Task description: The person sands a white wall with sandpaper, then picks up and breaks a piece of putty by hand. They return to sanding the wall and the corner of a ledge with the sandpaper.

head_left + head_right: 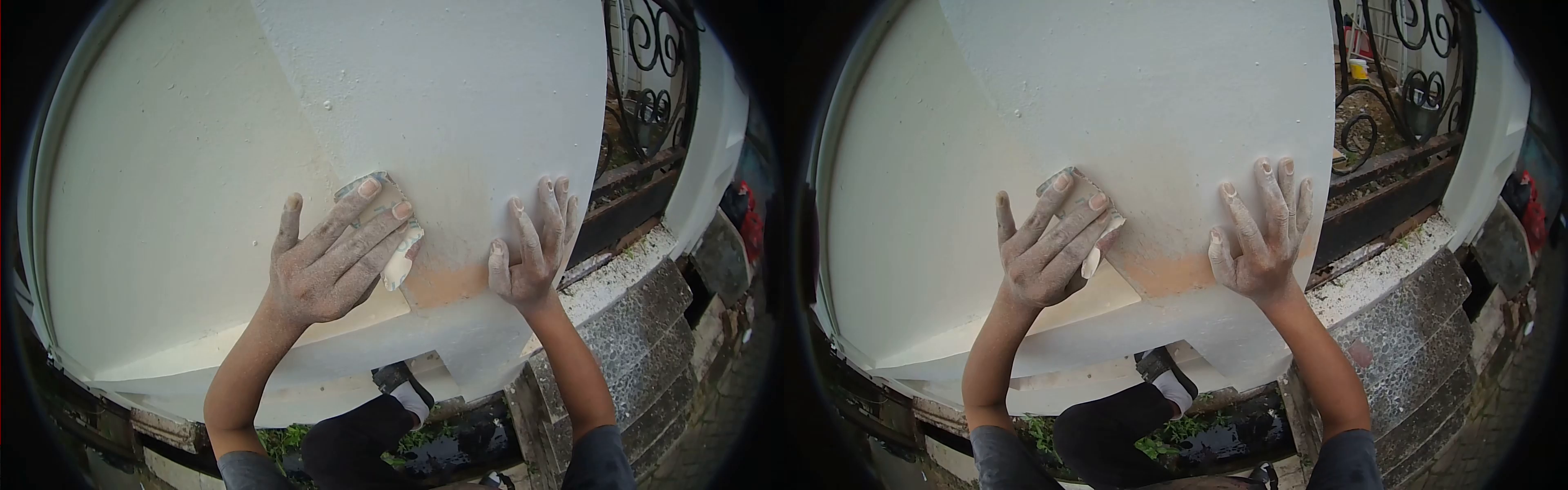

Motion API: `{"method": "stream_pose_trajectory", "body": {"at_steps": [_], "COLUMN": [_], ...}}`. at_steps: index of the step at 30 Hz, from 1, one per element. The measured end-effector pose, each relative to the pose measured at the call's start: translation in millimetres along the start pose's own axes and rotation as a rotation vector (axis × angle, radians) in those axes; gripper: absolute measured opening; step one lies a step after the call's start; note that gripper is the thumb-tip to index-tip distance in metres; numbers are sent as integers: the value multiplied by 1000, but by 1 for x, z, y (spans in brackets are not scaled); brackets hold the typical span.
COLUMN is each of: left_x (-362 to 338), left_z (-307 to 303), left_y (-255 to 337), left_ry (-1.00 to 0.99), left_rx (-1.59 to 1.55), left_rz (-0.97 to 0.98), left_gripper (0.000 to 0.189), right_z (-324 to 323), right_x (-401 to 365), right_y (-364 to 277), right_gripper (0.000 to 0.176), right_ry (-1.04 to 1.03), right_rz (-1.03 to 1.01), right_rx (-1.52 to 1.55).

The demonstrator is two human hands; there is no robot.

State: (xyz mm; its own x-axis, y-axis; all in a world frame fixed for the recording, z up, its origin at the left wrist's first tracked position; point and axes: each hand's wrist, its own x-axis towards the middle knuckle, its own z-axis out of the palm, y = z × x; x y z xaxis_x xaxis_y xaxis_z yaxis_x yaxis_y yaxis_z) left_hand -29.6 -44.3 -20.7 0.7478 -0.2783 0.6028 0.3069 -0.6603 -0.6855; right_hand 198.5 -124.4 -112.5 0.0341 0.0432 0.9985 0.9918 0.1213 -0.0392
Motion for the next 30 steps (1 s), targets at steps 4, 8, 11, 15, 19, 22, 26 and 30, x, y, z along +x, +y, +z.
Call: {"method": "stream_pose_trajectory", "body": {"at_steps": [4,8,11,15,19,22,26,30], "left_x": [-21,0,-12,-18,-6,-22,11,-8], "left_z": [4,3,7,8,0,7,-7,-1], "left_y": [17,-6,11,3,4,26,-11,27], "left_ry": [-151,41,-21,-5,0,-187,46,-247], "left_rx": [-69,10,-10,17,1,-85,85,-141], "left_rz": [179,79,124,228,107,302,-16,161], "left_gripper": [18,21,23,21,18,13,22,20], "right_z": [-1,0,0,0,1,-1,1,-1], "right_x": [0,0,-2,-1,-2,-1,-1,-2], "right_y": [-3,0,-2,-2,-1,-2,-1,-4], "right_gripper": [47,45,45,45,45,45,45,44], "right_ry": [-14,10,6,14,28,5,31,23], "right_rz": [28,-2,13,3,8,8,1,17], "right_rx": [3,6,9,5,19,-6,15,24]}}
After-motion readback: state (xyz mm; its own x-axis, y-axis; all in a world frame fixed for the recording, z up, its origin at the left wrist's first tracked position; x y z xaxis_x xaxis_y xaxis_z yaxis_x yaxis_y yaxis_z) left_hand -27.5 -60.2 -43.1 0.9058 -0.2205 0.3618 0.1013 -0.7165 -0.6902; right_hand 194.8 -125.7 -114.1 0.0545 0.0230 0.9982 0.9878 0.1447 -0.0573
